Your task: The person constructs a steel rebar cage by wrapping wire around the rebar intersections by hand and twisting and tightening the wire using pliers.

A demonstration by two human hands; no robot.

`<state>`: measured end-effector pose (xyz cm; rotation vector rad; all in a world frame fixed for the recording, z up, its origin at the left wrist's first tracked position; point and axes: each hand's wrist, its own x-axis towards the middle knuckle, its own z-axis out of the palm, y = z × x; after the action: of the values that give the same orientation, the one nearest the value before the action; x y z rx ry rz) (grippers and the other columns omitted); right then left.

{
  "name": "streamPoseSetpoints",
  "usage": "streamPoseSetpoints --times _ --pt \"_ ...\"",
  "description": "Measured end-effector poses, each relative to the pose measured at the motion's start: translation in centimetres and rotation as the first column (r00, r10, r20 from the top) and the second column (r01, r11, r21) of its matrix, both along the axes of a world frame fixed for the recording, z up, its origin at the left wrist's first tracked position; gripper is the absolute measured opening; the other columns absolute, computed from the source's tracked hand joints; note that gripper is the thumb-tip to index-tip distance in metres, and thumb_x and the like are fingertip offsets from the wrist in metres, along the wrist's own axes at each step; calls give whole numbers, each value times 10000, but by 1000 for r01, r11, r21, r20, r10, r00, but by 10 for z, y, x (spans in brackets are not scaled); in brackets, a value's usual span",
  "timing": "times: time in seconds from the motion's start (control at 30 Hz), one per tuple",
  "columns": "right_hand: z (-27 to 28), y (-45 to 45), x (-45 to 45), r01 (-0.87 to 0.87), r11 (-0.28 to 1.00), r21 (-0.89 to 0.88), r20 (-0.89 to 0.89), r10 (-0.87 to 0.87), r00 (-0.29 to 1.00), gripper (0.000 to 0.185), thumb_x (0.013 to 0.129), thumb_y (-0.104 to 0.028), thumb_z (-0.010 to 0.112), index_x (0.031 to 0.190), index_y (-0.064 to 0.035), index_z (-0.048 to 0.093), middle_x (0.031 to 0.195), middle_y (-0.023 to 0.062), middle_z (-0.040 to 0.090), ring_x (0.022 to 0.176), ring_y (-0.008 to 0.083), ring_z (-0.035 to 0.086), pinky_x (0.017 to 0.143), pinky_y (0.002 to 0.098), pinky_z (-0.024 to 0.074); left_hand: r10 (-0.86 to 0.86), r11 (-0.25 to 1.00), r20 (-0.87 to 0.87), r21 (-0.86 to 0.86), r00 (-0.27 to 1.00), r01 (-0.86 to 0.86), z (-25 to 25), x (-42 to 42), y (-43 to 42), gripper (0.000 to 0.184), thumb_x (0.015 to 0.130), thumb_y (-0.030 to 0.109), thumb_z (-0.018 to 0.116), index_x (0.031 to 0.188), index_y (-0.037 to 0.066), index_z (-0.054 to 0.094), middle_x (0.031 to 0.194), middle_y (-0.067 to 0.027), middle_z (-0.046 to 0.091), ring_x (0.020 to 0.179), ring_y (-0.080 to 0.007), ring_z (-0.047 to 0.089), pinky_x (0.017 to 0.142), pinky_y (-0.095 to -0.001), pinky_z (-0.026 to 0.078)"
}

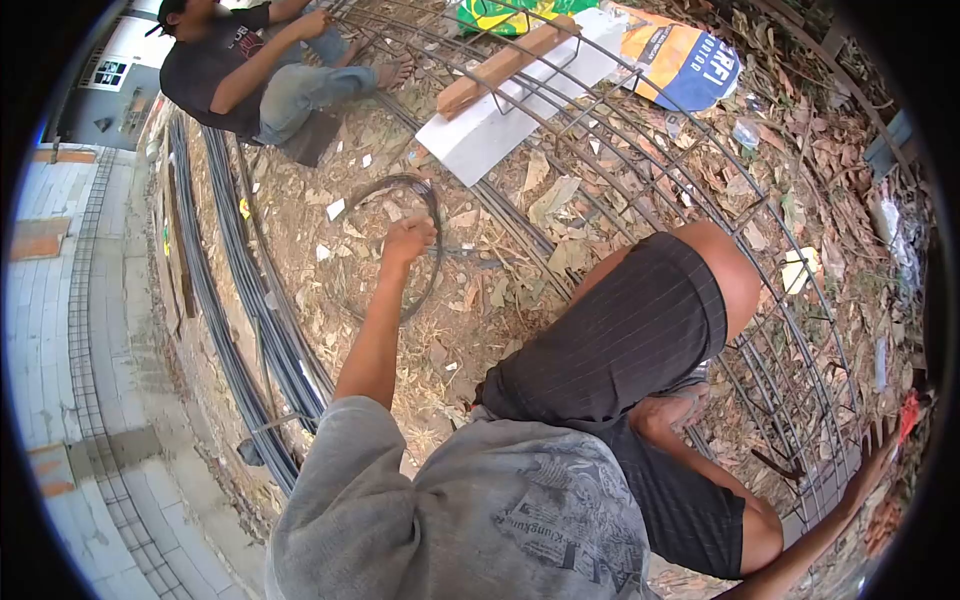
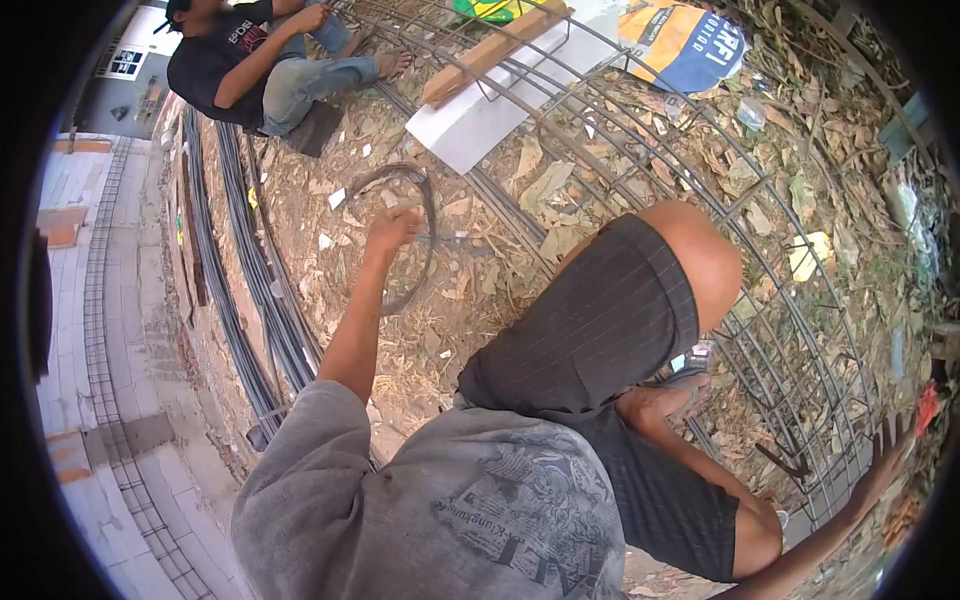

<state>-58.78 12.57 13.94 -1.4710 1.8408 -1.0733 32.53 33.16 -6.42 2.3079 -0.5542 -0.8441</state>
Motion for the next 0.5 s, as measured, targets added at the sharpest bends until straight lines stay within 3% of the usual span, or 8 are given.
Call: streamPoseSetpoints --times 0.1,0.2,0.3,0.5 --pt "7 -4 19 -2 1000 1 -6 2 1000 722 1078 -579 376 1596 -77 333 1569 180 440 1415 347 474 1166 472 386 14 987 310 148 951 -63 -70 -5 49 372 864 223 680 1187 54 755 1057 -233 749 1023 -326 735 891 -402 561" --pt "4 -4 23 -22 1000 20 17 22 1000 715 1081 -565 388 1598 -75 329 1565 182 446 1398 354 493 1153 467 402 -107 952 347 307 932 -5 -134 -3 67 374 876 238 654 1184 42 737 1123 -255 726 1124 -410 683 978 -473 531" --pt "3 -14 34 -34 998 58 -45 36 998 702 1085 -549 396 1593 -67 338 1548 172 472 1366 347 527 1130 453 430 -132 869 277 495 952 -24 -143 -22 59 377 892 274 626 1168 31 708 1153 -253 714 1141 -431 666 1000 -504 517" --pt "27 -30 120 -90 992 91 -206 107 973 659 1087 -577 342 1593 -158 377 1523 159 491 1293 346 573 1124 475 425 -25 902 390 405 920 -147 -128 -34 42 452 938 419 610 1136 22 694 1132 -277 706 1124 -429 670 924 -503 526"
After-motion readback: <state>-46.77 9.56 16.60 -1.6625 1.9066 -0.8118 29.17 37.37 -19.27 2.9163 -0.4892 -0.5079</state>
